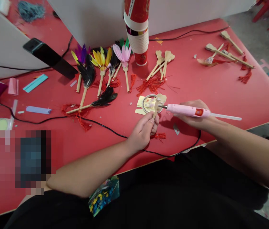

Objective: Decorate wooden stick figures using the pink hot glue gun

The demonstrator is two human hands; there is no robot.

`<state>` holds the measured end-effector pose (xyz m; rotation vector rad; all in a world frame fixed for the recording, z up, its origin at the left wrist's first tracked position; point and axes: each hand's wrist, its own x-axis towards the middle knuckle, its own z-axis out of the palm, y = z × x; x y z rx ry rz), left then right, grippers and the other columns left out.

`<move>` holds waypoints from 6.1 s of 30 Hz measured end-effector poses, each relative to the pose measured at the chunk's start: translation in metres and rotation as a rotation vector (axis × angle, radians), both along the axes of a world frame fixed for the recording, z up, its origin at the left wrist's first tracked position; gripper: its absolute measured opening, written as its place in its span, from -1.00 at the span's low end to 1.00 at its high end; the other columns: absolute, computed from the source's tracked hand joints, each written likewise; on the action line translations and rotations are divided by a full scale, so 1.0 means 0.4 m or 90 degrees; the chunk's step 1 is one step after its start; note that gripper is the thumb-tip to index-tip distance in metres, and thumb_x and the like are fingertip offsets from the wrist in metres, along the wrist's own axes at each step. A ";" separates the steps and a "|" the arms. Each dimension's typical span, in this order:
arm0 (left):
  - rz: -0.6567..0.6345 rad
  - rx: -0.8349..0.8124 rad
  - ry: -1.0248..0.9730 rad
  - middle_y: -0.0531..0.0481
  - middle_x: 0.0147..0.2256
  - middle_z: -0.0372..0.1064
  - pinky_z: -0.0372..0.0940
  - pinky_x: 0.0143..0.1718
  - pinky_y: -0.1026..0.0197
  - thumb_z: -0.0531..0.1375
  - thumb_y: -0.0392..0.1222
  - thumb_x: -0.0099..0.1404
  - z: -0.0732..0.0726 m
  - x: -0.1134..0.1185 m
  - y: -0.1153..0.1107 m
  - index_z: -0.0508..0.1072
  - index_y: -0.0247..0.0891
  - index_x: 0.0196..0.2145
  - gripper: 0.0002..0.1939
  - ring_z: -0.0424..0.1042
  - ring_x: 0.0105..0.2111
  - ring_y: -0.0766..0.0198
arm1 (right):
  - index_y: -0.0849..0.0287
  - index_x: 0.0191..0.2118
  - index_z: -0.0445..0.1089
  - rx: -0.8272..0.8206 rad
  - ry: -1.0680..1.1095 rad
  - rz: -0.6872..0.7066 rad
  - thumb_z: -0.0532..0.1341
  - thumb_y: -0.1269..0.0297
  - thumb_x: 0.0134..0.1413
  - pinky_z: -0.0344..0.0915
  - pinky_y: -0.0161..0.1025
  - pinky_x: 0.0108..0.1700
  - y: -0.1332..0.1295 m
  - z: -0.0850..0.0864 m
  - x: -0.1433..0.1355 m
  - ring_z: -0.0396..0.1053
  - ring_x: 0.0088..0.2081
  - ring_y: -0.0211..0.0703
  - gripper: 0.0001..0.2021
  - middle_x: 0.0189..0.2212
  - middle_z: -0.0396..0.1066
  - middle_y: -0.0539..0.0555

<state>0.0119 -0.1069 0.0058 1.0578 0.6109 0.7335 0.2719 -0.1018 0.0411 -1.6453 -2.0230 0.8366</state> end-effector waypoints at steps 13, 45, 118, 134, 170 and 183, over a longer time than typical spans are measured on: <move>0.018 0.045 0.025 0.20 -0.48 0.04 -0.05 -0.50 0.26 0.06 0.08 0.68 -0.015 0.003 -0.002 0.28 -0.19 -0.16 -0.69 -0.04 -0.54 0.38 | 0.07 -0.46 0.30 -0.008 0.027 0.026 0.22 0.13 0.25 0.06 -0.21 -0.44 0.009 -0.025 -0.005 0.22 -0.55 -0.22 -0.73 -0.57 0.32 -0.01; 0.025 0.030 0.009 0.22 -0.50 0.03 -0.03 -0.49 0.27 0.06 0.13 0.68 -0.016 0.005 -0.002 0.29 -0.19 -0.14 -0.66 -0.06 -0.53 0.37 | 0.11 -0.41 0.46 -0.061 0.087 -0.010 0.28 -0.07 0.33 0.13 -0.24 -0.45 -0.014 -0.020 -0.030 0.31 -0.54 -0.22 -0.61 -0.55 0.43 0.02; 0.011 0.062 0.085 0.23 -0.53 0.09 0.03 -0.47 0.26 0.10 0.25 0.63 0.000 0.006 0.005 0.35 -0.22 -0.17 -0.55 0.02 -0.55 0.38 | 0.08 -0.49 0.37 -0.131 0.260 -0.210 0.47 -0.16 0.13 0.34 -0.11 -0.40 -0.019 0.005 0.028 0.31 -0.51 -0.15 -0.52 -0.60 0.33 0.00; -0.002 0.115 0.128 0.20 -0.51 0.11 0.10 -0.41 0.24 0.07 0.21 0.65 0.002 0.003 0.005 0.35 -0.22 -0.17 -0.57 0.09 -0.51 0.36 | 0.09 -0.36 0.51 -0.177 0.196 -0.228 0.45 -0.19 0.05 0.38 -0.06 -0.33 -0.018 0.021 0.013 0.42 -0.42 -0.07 -0.58 -0.53 0.43 0.04; -0.005 0.106 0.144 0.18 -0.50 0.13 0.12 -0.39 0.25 0.07 0.19 0.65 -0.009 -0.001 0.004 0.37 -0.22 -0.16 -0.59 0.11 -0.51 0.35 | 0.08 -0.37 0.55 -0.148 0.160 -0.208 0.47 -0.18 0.01 0.41 -0.06 -0.30 -0.014 0.027 0.027 0.45 -0.38 -0.03 -0.60 -0.49 0.48 0.05; -0.009 0.119 0.150 0.19 -0.50 0.13 0.11 -0.38 0.24 0.07 0.19 0.66 -0.008 -0.004 0.002 0.39 -0.23 -0.15 -0.58 0.10 -0.50 0.36 | 0.03 -0.18 0.67 -0.078 0.187 -0.228 0.51 -0.14 0.02 0.53 0.00 -0.24 -0.017 0.027 0.041 0.59 -0.23 0.13 -0.62 -0.33 0.62 0.13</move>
